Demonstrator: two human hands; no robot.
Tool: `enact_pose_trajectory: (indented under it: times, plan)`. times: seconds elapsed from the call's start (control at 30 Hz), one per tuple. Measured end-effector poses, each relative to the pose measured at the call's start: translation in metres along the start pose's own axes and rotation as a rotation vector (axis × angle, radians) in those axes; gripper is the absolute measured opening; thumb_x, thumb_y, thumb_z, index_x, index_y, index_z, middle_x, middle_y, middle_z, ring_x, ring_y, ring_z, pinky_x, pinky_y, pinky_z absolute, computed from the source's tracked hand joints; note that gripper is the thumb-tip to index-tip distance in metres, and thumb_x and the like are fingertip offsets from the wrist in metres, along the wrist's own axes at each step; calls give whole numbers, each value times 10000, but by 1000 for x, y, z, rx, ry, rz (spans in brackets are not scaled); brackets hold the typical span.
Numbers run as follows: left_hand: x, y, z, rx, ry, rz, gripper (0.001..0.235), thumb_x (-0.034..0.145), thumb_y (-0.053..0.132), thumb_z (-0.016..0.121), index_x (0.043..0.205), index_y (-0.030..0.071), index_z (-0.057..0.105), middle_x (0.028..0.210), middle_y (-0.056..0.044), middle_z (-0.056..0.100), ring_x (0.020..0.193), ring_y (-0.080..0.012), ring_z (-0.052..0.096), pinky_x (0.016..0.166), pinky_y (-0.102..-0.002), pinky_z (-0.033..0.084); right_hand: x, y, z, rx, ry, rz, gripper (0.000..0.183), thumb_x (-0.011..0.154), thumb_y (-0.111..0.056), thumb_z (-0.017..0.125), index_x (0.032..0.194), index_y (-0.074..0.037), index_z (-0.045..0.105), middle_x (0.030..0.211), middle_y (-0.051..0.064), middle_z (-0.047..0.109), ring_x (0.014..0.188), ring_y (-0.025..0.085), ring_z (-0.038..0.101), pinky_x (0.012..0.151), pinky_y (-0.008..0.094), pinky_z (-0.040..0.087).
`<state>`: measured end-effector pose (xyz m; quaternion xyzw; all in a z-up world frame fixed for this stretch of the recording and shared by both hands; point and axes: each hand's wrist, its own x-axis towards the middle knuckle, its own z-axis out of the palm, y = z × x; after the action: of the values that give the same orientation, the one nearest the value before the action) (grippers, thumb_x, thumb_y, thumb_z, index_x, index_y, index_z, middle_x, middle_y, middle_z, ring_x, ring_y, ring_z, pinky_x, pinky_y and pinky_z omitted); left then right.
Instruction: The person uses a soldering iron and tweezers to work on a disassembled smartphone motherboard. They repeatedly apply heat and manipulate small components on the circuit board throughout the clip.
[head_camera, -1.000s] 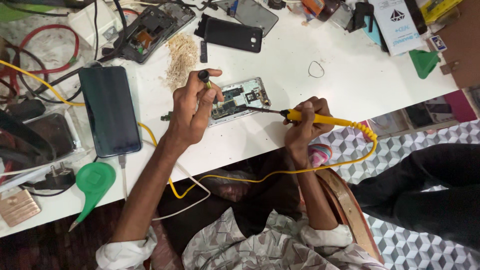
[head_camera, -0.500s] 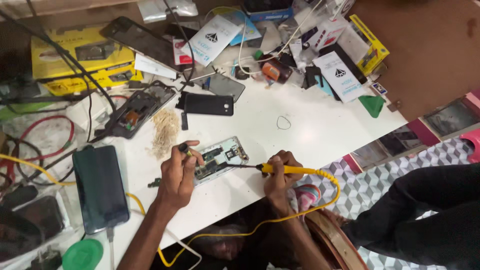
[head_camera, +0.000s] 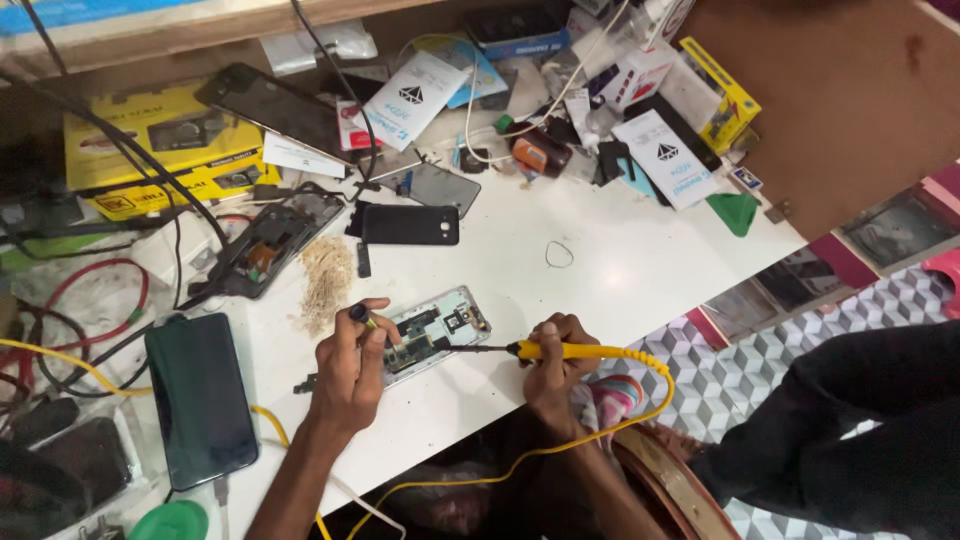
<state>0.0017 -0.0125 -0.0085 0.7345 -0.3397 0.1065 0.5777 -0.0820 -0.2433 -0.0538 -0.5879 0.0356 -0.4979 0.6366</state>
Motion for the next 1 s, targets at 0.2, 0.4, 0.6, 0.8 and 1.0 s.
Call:
enact_pose_trajectory:
  times: [0.2,0.4,0.6,0.8,1.0]
  plan:
    - [0,5,-2,-3,3,2,273,1079,155,440,1225,-69,491,847,-110,707,658,-162,657,683,-311,526,0,-5,2,8,37,63,250,1016,-102,533,784,-13,507,669,68,547,477,105,488,415,253,427]
    - [0,3,-3,0,-24,-78,327,1068,156,410,1283,-75,494,818,-116,710,544,-163,575,572,-313,471,1,-2,3,3,44,18,272,1033,-127,545,790,-16,495,681,71,548,462,109,484,401,257,421]
    - [2,3,-5,26,-5,16,236,1095,146,423,1202,-58,473,879,-117,724,593,-170,614,615,-323,499,1,-1,3,29,61,9,276,1040,-117,542,789,-11,498,676,78,544,463,111,481,404,258,408]
    - [4,2,-1,47,7,24,266,1057,104,415,1233,-84,486,809,-131,706,624,-211,654,663,-348,528,2,3,3,13,80,36,264,1012,-87,537,761,-23,483,687,76,549,475,101,460,401,245,396]
    - [2,-4,1,79,39,162,154,1096,89,404,1191,-29,436,854,-115,696,795,-212,674,919,-402,530,-3,-1,-5,-79,31,74,258,996,-76,523,743,-30,498,688,67,566,542,91,484,455,243,421]
